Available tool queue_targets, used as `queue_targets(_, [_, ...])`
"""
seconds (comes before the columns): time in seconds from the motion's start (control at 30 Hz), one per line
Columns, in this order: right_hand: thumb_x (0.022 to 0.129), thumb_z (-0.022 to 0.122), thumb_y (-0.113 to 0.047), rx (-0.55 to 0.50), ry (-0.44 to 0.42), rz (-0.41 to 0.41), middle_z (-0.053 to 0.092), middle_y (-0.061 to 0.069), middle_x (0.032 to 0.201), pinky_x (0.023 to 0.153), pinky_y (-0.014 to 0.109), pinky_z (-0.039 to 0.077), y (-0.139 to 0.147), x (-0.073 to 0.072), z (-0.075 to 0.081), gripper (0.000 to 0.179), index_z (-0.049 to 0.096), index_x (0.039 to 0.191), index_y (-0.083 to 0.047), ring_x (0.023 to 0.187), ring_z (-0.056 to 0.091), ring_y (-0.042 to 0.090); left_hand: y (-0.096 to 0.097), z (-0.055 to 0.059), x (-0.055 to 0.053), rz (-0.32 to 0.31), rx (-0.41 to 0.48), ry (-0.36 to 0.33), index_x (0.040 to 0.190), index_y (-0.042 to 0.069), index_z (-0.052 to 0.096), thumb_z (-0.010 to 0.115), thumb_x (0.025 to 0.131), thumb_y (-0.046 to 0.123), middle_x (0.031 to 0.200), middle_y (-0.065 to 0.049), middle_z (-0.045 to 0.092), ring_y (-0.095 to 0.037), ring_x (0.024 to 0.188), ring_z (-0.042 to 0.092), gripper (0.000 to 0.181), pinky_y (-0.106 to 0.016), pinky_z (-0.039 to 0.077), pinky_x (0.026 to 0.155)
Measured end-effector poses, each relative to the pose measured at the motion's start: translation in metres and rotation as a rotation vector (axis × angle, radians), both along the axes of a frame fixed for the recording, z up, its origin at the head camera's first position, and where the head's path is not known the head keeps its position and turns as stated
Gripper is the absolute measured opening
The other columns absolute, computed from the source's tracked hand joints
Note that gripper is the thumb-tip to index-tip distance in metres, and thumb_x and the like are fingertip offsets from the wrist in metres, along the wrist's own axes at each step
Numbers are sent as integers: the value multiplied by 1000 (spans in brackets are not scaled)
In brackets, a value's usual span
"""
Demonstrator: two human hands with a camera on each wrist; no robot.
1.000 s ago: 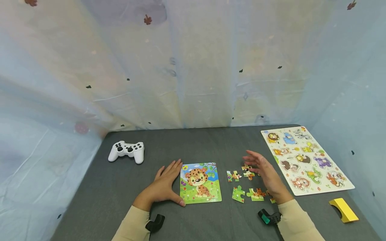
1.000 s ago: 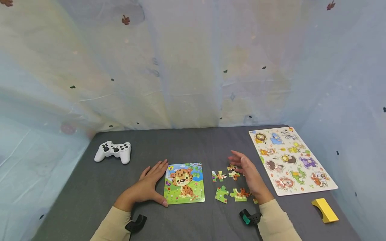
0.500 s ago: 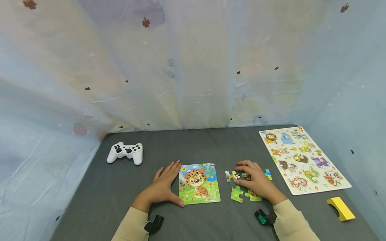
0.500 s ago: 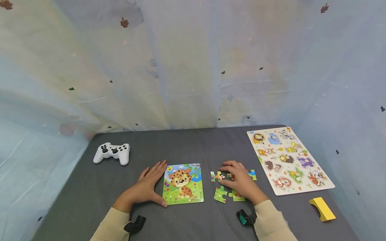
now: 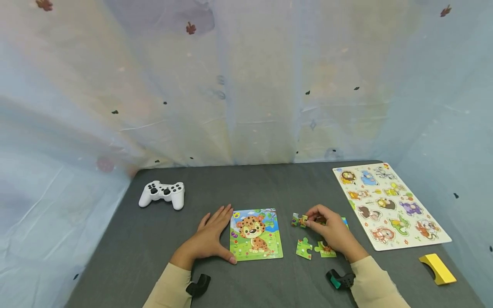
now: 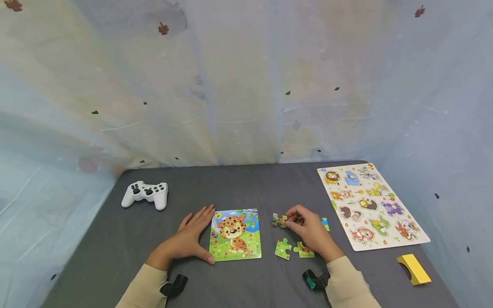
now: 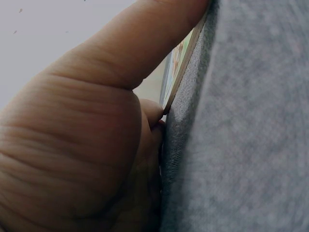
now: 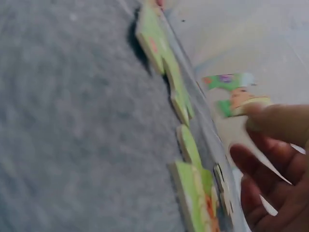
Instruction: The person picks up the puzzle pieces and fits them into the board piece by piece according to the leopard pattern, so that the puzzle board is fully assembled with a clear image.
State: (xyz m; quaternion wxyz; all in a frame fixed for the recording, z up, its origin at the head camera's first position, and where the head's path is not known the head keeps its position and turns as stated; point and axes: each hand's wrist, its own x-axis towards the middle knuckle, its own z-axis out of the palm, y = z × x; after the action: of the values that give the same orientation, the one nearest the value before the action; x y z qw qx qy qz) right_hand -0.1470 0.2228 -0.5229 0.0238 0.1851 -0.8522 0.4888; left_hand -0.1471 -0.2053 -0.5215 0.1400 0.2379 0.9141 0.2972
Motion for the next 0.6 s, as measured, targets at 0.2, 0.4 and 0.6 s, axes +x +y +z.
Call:
queue_targets(0.2, [104,77,-9,-93,18,28,69,-2,96,63,31,53,-16,7,12,18,72,121,-11,76,67,25,-1,-2,3,4,-7,-4,176,12,14,97,62,74,182,-3,7,-26,166,1,154,-64,-5,125])
queue_targets(0.4, [106,74,-8,-136,-32,95,71,1,96,64,32,57,-40,12,19,18,73,124,-9,80,70,34,-1,-4,4,8,-19,-10,177,13,13,98,63,71,182,-2,6,-25,166,0,154,-63,-4,126])
queue_targets(0.6, [108,72,-11,-153,-78,155,71,5,96,66,37,58,-73,12,21,19,72,126,-6,80,71,33,1,-3,1,8,-19,21,176,11,13,99,63,70,182,-3,6,-27,166,2,153,-63,-4,126])
